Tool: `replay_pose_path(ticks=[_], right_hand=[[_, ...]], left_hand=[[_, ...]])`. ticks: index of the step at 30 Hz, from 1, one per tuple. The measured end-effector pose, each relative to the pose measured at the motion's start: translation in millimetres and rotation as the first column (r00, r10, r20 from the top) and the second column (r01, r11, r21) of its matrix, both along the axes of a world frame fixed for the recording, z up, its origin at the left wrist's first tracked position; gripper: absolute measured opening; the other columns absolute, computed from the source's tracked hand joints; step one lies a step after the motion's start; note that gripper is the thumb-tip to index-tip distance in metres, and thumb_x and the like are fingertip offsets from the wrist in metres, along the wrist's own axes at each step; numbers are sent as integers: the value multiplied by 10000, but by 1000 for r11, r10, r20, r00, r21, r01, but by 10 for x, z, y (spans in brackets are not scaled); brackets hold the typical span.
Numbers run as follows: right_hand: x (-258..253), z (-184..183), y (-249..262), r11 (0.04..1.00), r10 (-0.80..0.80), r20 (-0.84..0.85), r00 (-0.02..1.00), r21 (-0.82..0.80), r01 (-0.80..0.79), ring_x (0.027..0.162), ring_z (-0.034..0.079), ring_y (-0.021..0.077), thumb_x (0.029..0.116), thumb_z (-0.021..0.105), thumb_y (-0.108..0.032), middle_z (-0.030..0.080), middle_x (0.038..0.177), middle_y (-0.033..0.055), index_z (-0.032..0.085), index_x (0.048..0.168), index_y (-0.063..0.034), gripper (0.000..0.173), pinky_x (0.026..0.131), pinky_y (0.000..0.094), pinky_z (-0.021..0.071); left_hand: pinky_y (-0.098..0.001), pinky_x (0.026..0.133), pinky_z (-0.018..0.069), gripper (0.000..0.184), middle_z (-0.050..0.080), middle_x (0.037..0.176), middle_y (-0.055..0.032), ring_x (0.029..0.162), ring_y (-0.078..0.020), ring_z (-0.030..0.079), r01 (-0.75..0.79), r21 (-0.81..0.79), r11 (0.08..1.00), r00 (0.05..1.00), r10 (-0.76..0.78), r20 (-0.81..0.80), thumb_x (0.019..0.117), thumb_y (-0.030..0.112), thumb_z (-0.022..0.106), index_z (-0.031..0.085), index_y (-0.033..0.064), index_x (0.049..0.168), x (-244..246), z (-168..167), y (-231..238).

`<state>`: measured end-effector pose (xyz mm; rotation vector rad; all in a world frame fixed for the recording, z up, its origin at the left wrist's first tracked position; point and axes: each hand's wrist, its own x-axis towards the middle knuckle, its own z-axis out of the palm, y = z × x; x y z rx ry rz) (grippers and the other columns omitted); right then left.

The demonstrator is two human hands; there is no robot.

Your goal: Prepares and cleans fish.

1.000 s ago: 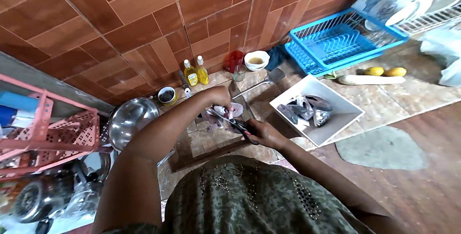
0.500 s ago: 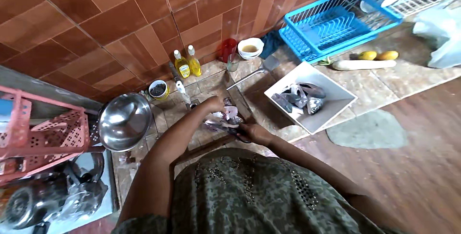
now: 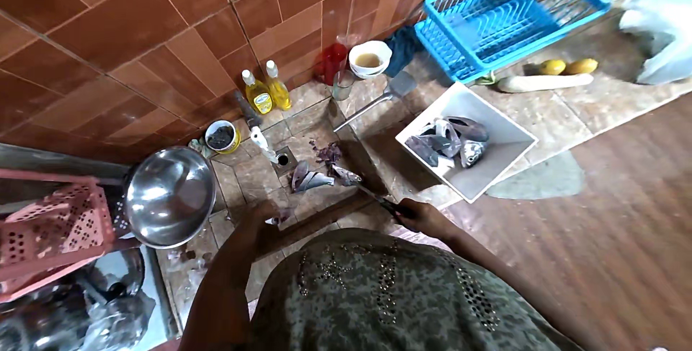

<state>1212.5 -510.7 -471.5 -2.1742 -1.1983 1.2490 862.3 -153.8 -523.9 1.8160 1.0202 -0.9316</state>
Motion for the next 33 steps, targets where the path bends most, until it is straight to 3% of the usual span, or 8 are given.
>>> replay_pose_path(ticks=[3, 6, 9, 17, 22, 27, 30, 33], right_hand=[[-21, 17, 90, 1000, -6, -26, 1000, -11, 5, 846, 677, 328, 938, 703, -372, 688, 929, 185, 651, 1162, -2, 435, 806, 559, 542], [-34, 31, 225, 999, 8, -49, 999, -39, -10, 856, 680, 312, 936, 710, -392, 693, 938, 171, 656, 1169, -18, 444, 820, 548, 544], [-55, 67, 348, 999, 1, -88, 996, -54, -5, 841, 686, 266, 941, 725, -377, 702, 933, 147, 666, 1158, -27, 416, 818, 499, 559], [-144, 42, 438, 997, -66, -203, 977, -54, 56, 732, 651, 162, 936, 739, -404, 678, 844, 88, 674, 1099, -19, 423, 734, 382, 564], [-174, 33, 588, 998, -19, -219, 976, -56, 7, 811, 674, 208, 963, 705, -370, 699, 907, 119, 681, 1126, -24, 383, 800, 432, 561], [-193, 118, 716, 999, 8, -231, 973, -38, -17, 898, 699, 240, 969, 697, -366, 723, 1014, 134, 662, 1259, -62, 421, 883, 478, 559], [-165, 81, 665, 999, -24, -270, 963, -27, 18, 945, 700, 218, 957, 713, -397, 725, 1067, 119, 655, 1297, -89, 463, 922, 466, 557], [-84, 86, 585, 1000, 14, -180, 983, -17, -17, 972, 693, 298, 941, 723, -393, 710, 1062, 162, 639, 1272, -58, 479, 919, 553, 539]], left_hand=[[-604, 1117, 402, 532, 587, 1354, -297, 1304, -431, 544, -44, 25, 999, 999, 45, -28, 971, 323, 691, 603, -70, 1319, 229, -57, 50], [-592, 1085, 441, 446, 611, 1319, -276, 1263, -407, 581, -191, 113, 975, 975, 175, 137, 1033, 302, 571, 605, -45, 1311, 646, -241, 131], [-565, 1100, 449, 479, 584, 1378, -255, 1295, -393, 567, -297, 229, 927, 943, 247, 223, 1021, 284, 593, 559, -11, 1396, 1056, -398, 161], [-661, 1106, 381, 723, 526, 1453, -240, 1378, -425, 468, -251, 206, 946, 966, 230, 122, 861, 413, 780, 537, 43, 1433, 1411, -568, 94], [-695, 1133, 319, 727, 389, 1568, -249, 1481, -441, 312, -65, 174, 983, 997, 57, 53, 860, 468, 765, 568, 44, 1417, 1383, -617, -88], [-604, 1080, 449, 550, 580, 1413, -204, 1307, -379, 567, 42, 78, 996, 994, -50, 96, 986, 350, 651, 516, 64, 1436, 1304, -420, -280], [-570, 1079, 467, 533, 614, 1356, -219, 1257, -369, 606, -16, 43, 999, 976, 6, 217, 1016, 319, 624, 489, 47, 1454, 1231, -302, -331], [-540, 1055, 493, 482, 639, 1294, -215, 1205, -338, 634, -43, 7, 999, 935, 38, 352, 1018, 294, 624, 511, 21, 1398, 1232, -85, -331]])
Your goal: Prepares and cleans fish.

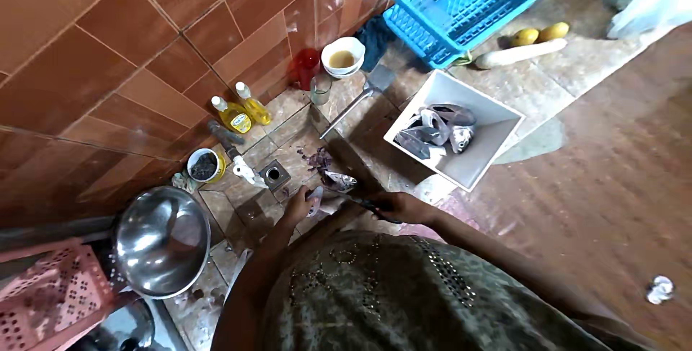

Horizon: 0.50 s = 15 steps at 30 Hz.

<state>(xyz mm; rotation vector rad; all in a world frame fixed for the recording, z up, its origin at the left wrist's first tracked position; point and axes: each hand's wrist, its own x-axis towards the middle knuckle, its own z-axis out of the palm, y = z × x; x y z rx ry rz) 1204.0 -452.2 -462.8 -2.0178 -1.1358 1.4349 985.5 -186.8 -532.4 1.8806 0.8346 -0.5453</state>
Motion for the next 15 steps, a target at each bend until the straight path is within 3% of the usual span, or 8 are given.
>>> replay_pose_path(ticks=[4, 8, 12, 15], right_hand=[[188, 222, -76, 991, 131, 214, 968, -32, -127, 1021, 667, 408, 896, 765, -447, 678, 1129, 215, 628, 1247, -31, 562, 885, 663, 506], [308, 435, -63, 966, 260, 380, 888, -86, -246, 1164, 630, 394, 832, 779, -556, 632, 1277, 181, 611, 1291, -77, 685, 896, 649, 512], [290, 672, 94, 948, 294, 495, 818, -46, -314, 1139, 638, 376, 841, 759, -569, 655, 1232, 158, 618, 1263, -91, 653, 864, 617, 519], [264, 818, 220, 935, 274, 565, 778, 32, -353, 1065, 667, 347, 863, 721, -551, 672, 1170, 127, 635, 1210, -107, 570, 814, 592, 536]], left_hand=[[-553, 1030, 504, 452, 655, 1255, -212, 1167, -339, 651, 114, 50, 992, 993, -115, 17, 1027, 298, 614, 522, 37, 1385, 155, 504, 10], [-564, 1019, 505, 440, 661, 1220, -228, 1143, -358, 656, 272, 135, 953, 962, -274, 1, 1034, 298, 610, 529, 36, 1379, 344, 947, 123], [-579, 991, 509, 439, 677, 1166, -219, 1105, -359, 664, 400, 211, 892, 914, -406, -16, 1035, 309, 615, 535, 36, 1370, 521, 1557, 209], [-553, 996, 513, 457, 685, 1151, -206, 1090, -332, 669, 399, 192, 897, 912, -410, 16, 1030, 304, 629, 526, 27, 1380, 619, 1963, 255]])
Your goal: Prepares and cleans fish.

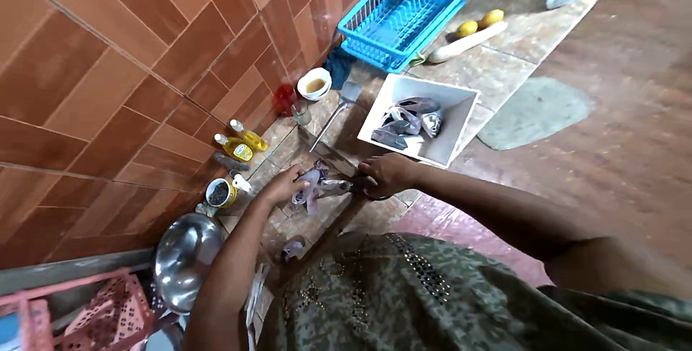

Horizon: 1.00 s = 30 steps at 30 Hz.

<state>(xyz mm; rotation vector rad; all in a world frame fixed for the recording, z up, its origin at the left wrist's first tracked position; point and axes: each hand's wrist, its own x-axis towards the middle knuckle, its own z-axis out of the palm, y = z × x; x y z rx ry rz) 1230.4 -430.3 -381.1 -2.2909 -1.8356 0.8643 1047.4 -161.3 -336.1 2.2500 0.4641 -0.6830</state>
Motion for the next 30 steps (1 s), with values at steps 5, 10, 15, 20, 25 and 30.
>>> replay_pose_path(ticks=[5, 10, 15, 20, 25, 30], right_hand=[[48, 349, 76, 994, -3, 2, 1000, 106, 2, 989, 685, 342, 862, 743, -545, 679, 1114, 122, 641, 1184, -110, 551, 763, 613, 547], [141, 848, 64, 997, 43, 38, 998, 65, -45, 981, 675, 351, 915, 685, -544, 660, 1114, 135, 597, 1195, -101, 532, 762, 602, 529], [133, 999, 113, 988, 92, -68, 993, 128, -83, 943, 679, 354, 914, 734, -478, 681, 1010, 138, 633, 1157, -91, 468, 794, 624, 525], [40, 774, 160, 975, 119, -82, 990, 199, -101, 848, 693, 306, 893, 752, -487, 685, 873, 96, 661, 1085, -92, 449, 749, 583, 546], [-49, 238, 121, 979, 151, -155, 976, 160, -126, 875, 696, 322, 902, 750, -489, 699, 902, 115, 663, 1126, -91, 464, 792, 606, 536], [-193, -449, 104, 985, 171, -189, 967, 16, -171, 954, 685, 417, 970, 692, -402, 705, 991, 199, 698, 1129, -49, 388, 841, 658, 516]], left_hand=[[-476, 921, 553, 395, 698, 1096, -154, 996, -251, 687, -23, -152, 988, 997, 34, 67, 1017, 231, 652, 530, 36, 1337, 146, 405, 50], [-395, 887, 566, 352, 689, 1040, -133, 938, -179, 682, -19, -266, 964, 998, 35, 56, 1019, 131, 625, 507, 6, 1327, 322, 849, -77], [-376, 857, 573, 321, 683, 1012, -121, 902, -165, 682, 89, -265, 960, 996, -90, 9, 1011, 134, 635, 531, 11, 1289, 465, 1127, -198], [-340, 832, 565, 298, 690, 972, -97, 875, -137, 677, 179, -241, 954, 975, -205, -90, 1013, 137, 634, 550, 11, 1271, 572, 1126, -279], [-395, 828, 557, 364, 685, 978, -136, 869, -184, 665, 243, -220, 945, 948, -280, -153, 1011, 195, 649, 542, 3, 1301, 524, 566, -289], [-475, 990, 506, 465, 652, 1170, -225, 1074, -275, 643, 165, -225, 960, 960, -208, -185, 1023, 232, 633, 497, -28, 1383, 263, -364, -331]])
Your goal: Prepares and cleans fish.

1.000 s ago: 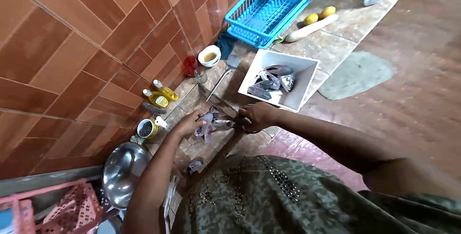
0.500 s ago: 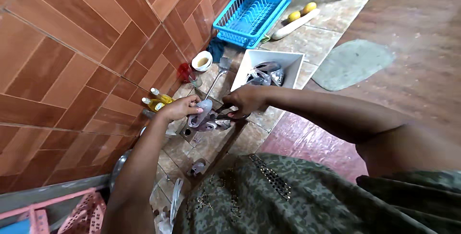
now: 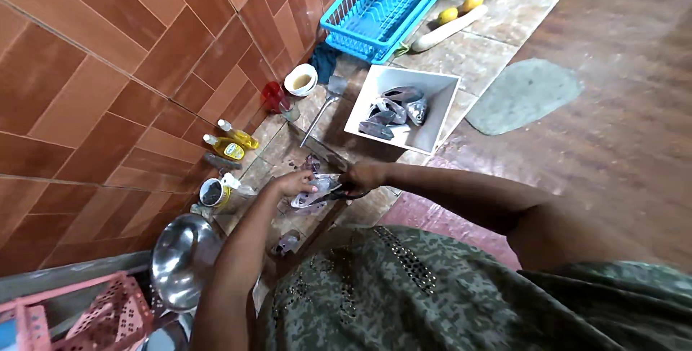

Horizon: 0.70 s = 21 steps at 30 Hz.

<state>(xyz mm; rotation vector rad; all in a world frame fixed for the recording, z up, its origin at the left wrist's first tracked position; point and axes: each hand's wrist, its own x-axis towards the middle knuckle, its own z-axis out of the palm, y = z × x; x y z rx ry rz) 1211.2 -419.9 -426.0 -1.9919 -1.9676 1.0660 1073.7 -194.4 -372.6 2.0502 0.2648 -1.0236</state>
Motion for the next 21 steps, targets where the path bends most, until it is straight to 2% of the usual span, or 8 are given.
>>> replay_pose_path(ticks=[5, 8, 11, 13, 14, 16, 18, 21], right_hand=[[-198, -407, -33, 986, 47, 60, 997, -163, -37, 1075, 650, 483, 986, 642, -393, 699, 1110, 241, 691, 1177, -46, 400, 876, 716, 480], [-102, -367, -190, 976, -16, -20, 1000, -218, 11, 1106, 665, 443, 988, 636, -429, 708, 1209, 175, 659, 1355, -226, 420, 892, 733, 478], [78, -361, -383, 967, -138, -138, 981, -231, 104, 1120, 673, 407, 993, 626, -433, 714, 1228, 141, 624, 1403, -317, 426, 922, 726, 474], [179, -392, -482, 950, -233, -183, 955, -254, 184, 1102, 677, 390, 988, 648, -423, 718, 1193, 158, 639, 1382, -235, 437, 948, 693, 481], [212, -418, -521, 935, -291, -199, 936, -267, 234, 1052, 680, 395, 977, 668, -405, 717, 1127, 185, 659, 1318, -147, 428, 928, 679, 487], [259, -500, -564, 905, -374, -200, 906, -292, 309, 962, 678, 382, 957, 686, -406, 698, 1019, 201, 650, 1217, -48, 444, 882, 644, 507], [251, -532, -564, 893, -412, -209, 887, -287, 347, 911, 677, 370, 953, 685, -403, 689, 970, 201, 647, 1190, -24, 449, 849, 626, 516], [206, -531, -505, 887, -420, -212, 882, -298, 351, 914, 684, 353, 941, 696, -405, 698, 976, 190, 656, 1189, -34, 448, 856, 612, 525]], left_hand=[[-472, 1040, 504, 505, 624, 1303, -223, 1180, -284, 635, -416, -58, 907, 908, 418, 35, 1023, 262, 631, 477, -2, 1426, -620, -835, 41], [-499, 1070, 488, 530, 611, 1331, -237, 1219, -315, 620, -567, 53, 822, 823, 567, 15, 1011, 287, 646, 490, -14, 1419, -1177, -1221, 218], [-522, 1030, 506, 482, 627, 1266, -248, 1156, -337, 636, -618, 149, 772, 778, 627, -24, 991, 268, 649, 536, -31, 1352, -1803, -1502, 345], [-554, 1020, 501, 476, 638, 1240, -257, 1143, -367, 637, -564, 243, 789, 807, 589, -42, 987, 319, 648, 593, -33, 1303, -2117, -1673, 384], [-571, 1012, 499, 482, 645, 1239, -254, 1145, -376, 638, -513, 306, 802, 831, 553, -57, 984, 345, 648, 608, -19, 1299, -2196, -1681, 363], [-609, 1053, 463, 525, 614, 1328, -258, 1244, -417, 591, -400, 433, 808, 870, 483, -96, 965, 348, 664, 588, 6, 1356, -2155, -1567, 249], [-610, 1118, 405, 583, 525, 1440, -270, 1353, -444, 492, -349, 478, 806, 898, 433, -75, 957, 342, 684, 552, -14, 1400, -1946, -1458, 137], [-593, 1104, 427, 600, 490, 1480, -249, 1367, -430, 479, -377, 412, 830, 919, 390, 56, 954, 351, 681, 533, 25, 1435, -1625, -1539, -70]])
